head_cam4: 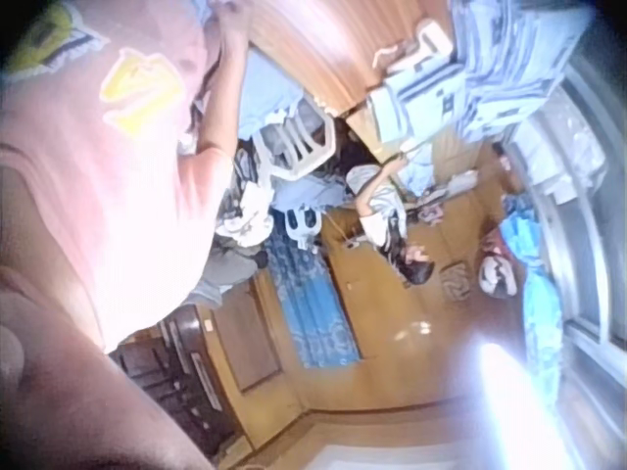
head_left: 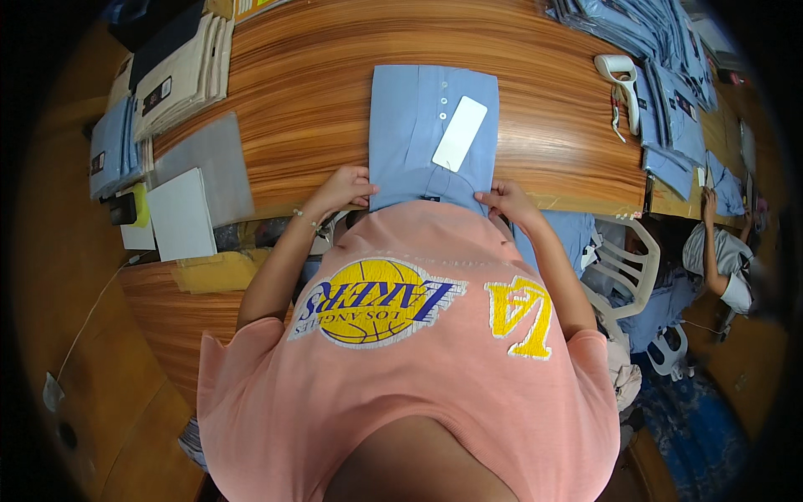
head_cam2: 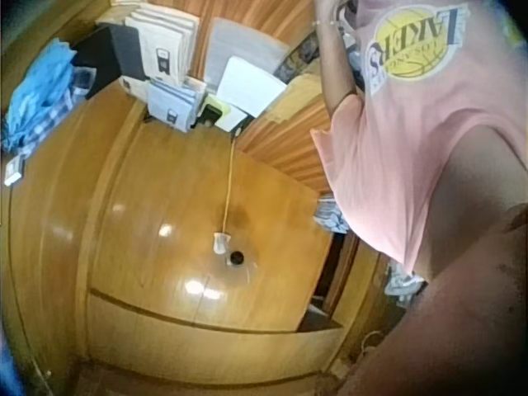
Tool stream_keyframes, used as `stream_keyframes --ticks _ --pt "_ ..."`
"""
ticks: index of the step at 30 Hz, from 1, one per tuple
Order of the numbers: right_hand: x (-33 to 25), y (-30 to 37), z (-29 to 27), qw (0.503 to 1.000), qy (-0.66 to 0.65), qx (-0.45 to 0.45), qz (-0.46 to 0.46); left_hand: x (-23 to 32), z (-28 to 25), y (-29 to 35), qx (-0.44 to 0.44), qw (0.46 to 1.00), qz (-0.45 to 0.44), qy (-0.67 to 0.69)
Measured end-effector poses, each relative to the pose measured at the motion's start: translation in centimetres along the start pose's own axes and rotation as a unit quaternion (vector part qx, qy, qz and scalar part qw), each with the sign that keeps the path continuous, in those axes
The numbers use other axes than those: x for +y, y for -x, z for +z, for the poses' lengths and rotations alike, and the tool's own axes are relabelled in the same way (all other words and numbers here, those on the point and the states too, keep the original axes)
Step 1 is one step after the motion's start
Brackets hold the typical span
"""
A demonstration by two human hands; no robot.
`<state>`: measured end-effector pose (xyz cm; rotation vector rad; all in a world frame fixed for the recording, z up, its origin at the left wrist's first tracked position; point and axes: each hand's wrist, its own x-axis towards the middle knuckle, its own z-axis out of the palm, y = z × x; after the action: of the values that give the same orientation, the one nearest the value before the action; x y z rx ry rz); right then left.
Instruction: The person picks up a light-blue garment from a chair, lays it flat on a table, and folds it using a cardboard guide. They then place the folded garment into a clear plastic bag and seal it with a strip of tape.
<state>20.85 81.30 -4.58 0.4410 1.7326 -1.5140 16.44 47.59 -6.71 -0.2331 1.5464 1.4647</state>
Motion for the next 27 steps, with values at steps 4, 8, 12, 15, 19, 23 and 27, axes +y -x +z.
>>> stream_keyframes --ticks 4,8,12,15,19,23,27 --pt "1.0 0.2 1.0 0.996 -0.074 0.054 -0.005 -0.8 0.9 0.7 0.014 1.000 0.008 0.009" --pt "0.7 0.1 1.8 0.992 -0.090 0.066 -0.057 -1.2 2.4 1.1 0.048 0.992 0.088 0.074" --pt "0.6 0.1 2.2 0.982 -0.130 0.108 -0.086 -2.3 3.0 0.9 0.106 0.980 0.155 0.065" --pt "1.1 1.6 2.3 0.973 -0.144 0.155 -0.096 -2.6 3.3 1.8 0.121 0.983 0.136 -0.016" --pt "3.1 2.1 1.9 0.983 -0.100 0.122 -0.098 -3.2 4.3 2.1 0.130 0.978 0.150 0.057" --pt "4.1 1.3 2.6 0.971 -0.048 0.178 -0.155 -4.8 4.6 1.6 0.164 0.968 0.154 0.109" --pt "4.0 1.7 2.4 0.942 0.178 0.200 -0.204 -3.8 4.7 3.4 0.222 0.952 0.144 -0.153"
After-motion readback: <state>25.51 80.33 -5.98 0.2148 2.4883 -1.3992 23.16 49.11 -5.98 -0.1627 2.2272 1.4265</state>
